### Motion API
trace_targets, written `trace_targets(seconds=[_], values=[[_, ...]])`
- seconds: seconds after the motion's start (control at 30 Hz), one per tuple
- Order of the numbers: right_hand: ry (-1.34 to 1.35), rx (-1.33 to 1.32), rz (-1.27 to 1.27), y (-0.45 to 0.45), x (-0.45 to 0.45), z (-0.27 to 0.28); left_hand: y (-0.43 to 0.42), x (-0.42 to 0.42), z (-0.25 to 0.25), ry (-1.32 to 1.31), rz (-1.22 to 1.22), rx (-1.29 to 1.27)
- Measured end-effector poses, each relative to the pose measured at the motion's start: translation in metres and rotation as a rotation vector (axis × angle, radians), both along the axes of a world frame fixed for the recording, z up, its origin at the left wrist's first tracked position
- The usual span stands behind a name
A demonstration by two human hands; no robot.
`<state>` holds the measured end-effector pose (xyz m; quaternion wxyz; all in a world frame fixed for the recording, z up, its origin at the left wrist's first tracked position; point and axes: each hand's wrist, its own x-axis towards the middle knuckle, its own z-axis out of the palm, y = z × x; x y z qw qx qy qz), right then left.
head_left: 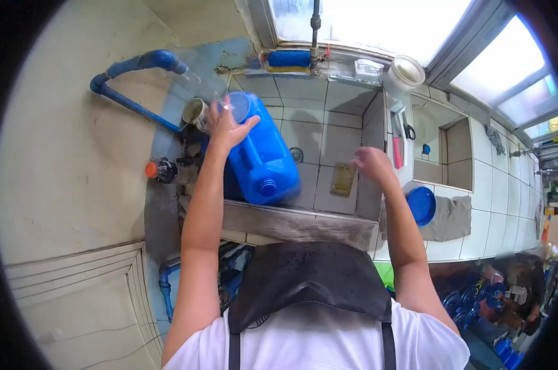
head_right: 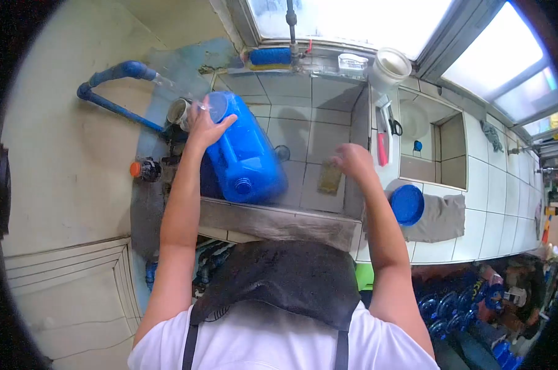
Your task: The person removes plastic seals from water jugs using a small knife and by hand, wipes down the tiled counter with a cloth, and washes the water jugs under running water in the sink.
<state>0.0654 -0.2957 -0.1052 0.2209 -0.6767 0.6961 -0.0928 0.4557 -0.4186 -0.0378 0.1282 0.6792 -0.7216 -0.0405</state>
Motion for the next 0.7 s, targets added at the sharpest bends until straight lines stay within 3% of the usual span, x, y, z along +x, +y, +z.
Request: trace_targets(seconds=[0.1, 0.17, 0.23, 0.27, 0.33, 0.37, 0.4, 0.47, 0.5, 0.57, 0.6, 0.67, 0.7], values=[[0.154, 0.255, 0.124, -0.04, 0.019, -0.057, 0.033, 0.002, -0.009, 0.526, -0.023, -0.056], [0.305, 0.35, 0.199, -0.055, 0.021, -0.127, 0.062, -0.012, -0.019, 0.649, 0.065, -0.029], [0.206, 0.326, 0.135, -0.041, 0.014, -0.223, 0.078, -0.018, -0.033, 0.945, 0.253, 0.035], [0.103, 0.289, 0.078, -0.037, 0.019, -0.247, 0.08, -0.018, -0.04, 0.94, 0.279, 0.019], [0.351, 0.445, 0.249, -0.012, 0.044, -0.206, 0.079, -0.013, -0.043, 0.992, 0.22, 0.034], [0.531, 0.533, 0.346, -0.007, 0.05, -0.241, 0.08, -0.015, -0.042, 0.932, 0.269, 0.049], [0.638, 0.317, 0.4, 0.015, 0.057, -0.22, 0.082, -0.018, -0.04, 0.874, 0.316, 0.067], [0.728, -0.052, 0.298, 0.033, 0.049, -0.296, 0.084, -0.019, -0.033, 0.884, 0.34, 0.041], [0.725, -0.074, 0.314, 0.016, 0.051, -0.28, 0.085, -0.019, -0.033, 0.883, 0.329, 0.058], [0.37, 0.257, 0.129, -0.001, 0.047, -0.239, 0.088, -0.022, -0.031, 0.885, 0.329, 0.093], [0.37, 0.241, 0.14, -0.016, 0.039, -0.248, 0.084, -0.021, -0.031, 0.887, 0.335, 0.075], [0.011, 0.208, -0.116, -0.029, 0.012, -0.295, 0.087, -0.019, -0.039, 0.867, 0.318, 0.076], [0.018, 0.205, -0.113, -0.038, 0.019, -0.278, 0.088, -0.02, -0.038, 0.873, 0.32, 0.073]])
